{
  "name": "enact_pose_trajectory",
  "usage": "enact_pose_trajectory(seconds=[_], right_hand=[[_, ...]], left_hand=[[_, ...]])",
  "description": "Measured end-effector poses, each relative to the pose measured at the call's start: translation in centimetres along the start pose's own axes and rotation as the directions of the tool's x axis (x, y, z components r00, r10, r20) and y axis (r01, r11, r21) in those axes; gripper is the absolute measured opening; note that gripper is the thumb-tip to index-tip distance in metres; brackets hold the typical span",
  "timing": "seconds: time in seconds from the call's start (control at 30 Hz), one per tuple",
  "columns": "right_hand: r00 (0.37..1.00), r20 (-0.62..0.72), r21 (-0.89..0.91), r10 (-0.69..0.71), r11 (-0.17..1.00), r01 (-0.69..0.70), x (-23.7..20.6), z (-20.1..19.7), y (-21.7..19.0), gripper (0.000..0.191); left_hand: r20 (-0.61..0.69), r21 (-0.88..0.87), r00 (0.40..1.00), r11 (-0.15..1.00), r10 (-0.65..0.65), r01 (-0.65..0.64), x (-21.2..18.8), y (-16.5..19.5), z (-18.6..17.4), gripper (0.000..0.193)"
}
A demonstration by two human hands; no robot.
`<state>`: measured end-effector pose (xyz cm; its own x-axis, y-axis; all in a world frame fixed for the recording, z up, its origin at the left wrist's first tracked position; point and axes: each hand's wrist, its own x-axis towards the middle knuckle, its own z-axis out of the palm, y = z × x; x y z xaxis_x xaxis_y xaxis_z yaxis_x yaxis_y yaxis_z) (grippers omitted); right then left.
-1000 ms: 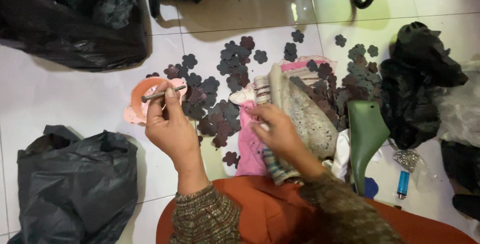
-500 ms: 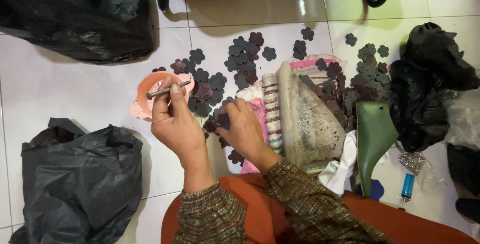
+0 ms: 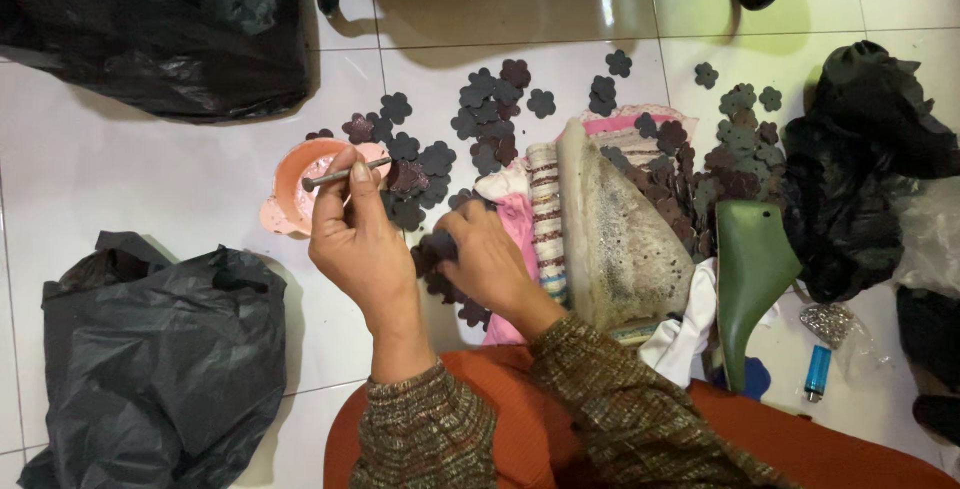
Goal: The person sits on the floor and uses a metal rod to punch holes into flower-shaped rubber pieces. They then insert these pieces into a green shoe last, arranging them in rows along the side of the last.
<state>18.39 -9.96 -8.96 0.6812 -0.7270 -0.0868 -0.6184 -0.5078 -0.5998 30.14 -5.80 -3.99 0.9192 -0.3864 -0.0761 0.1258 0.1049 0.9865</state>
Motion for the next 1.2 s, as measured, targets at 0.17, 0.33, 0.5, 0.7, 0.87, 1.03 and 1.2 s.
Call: enact_pose_trajectory(seconds=[0.17, 0.33, 0.5, 0.7, 0.87, 1.03, 1.2], right_hand=[[0.966, 0.126, 0.355, 0.225, 0.899, -0.256, -1.4, -0.7, 1.2, 0.029], [0.911, 0.196, 0.831, 0.363, 0.432, -0.351, -5.6, -5.8, 4.7, 0.03], [0.853, 0.113, 0.827, 0.51, 0.427, -0.365, -12.7, -12.2, 9.8, 0.028], [0.779, -0.058, 0.835, 0.625, 0.457, -0.305, -18.9, -15.3, 11.3, 0.05], [0.837, -0.342, 0.48, 0.427, 0.845, -0.236, -21.5, -16.6, 10.3, 0.043], [0.845, -0.527, 0.045, 0.086, 0.996, -0.074, -23.1, -16.8, 11.3, 0.033], [0.847, -0.274, 0.716, 0.456, 0.685, -0.137, -23.4, -17.6, 15.1, 0.02]], left_hand=[[0.083, -0.05, 0.996, 0.999, 0.025, -0.021, 0.2, -1.3, 0.0, 0.021], [0.45, 0.075, 0.881, 0.989, -0.145, 0.125, -1.1, -3.1, 0.9, 0.022], [0.703, 0.163, 0.486, 0.783, -0.519, 0.6, -8.6, -5.0, 6.1, 0.02], [0.817, 0.446, 0.235, 0.836, -0.526, 0.32, -16.1, -5.5, 9.1, 0.026], [0.792, 0.488, 0.341, 0.861, -0.506, 0.144, -19.3, -5.7, 9.9, 0.026], [0.772, 0.437, 0.349, 0.842, -0.531, 0.315, -21.0, -7.4, 10.3, 0.017], [0.75, 0.423, 0.43, 0.865, -0.502, 0.271, -20.5, -8.4, 10.5, 0.021]])
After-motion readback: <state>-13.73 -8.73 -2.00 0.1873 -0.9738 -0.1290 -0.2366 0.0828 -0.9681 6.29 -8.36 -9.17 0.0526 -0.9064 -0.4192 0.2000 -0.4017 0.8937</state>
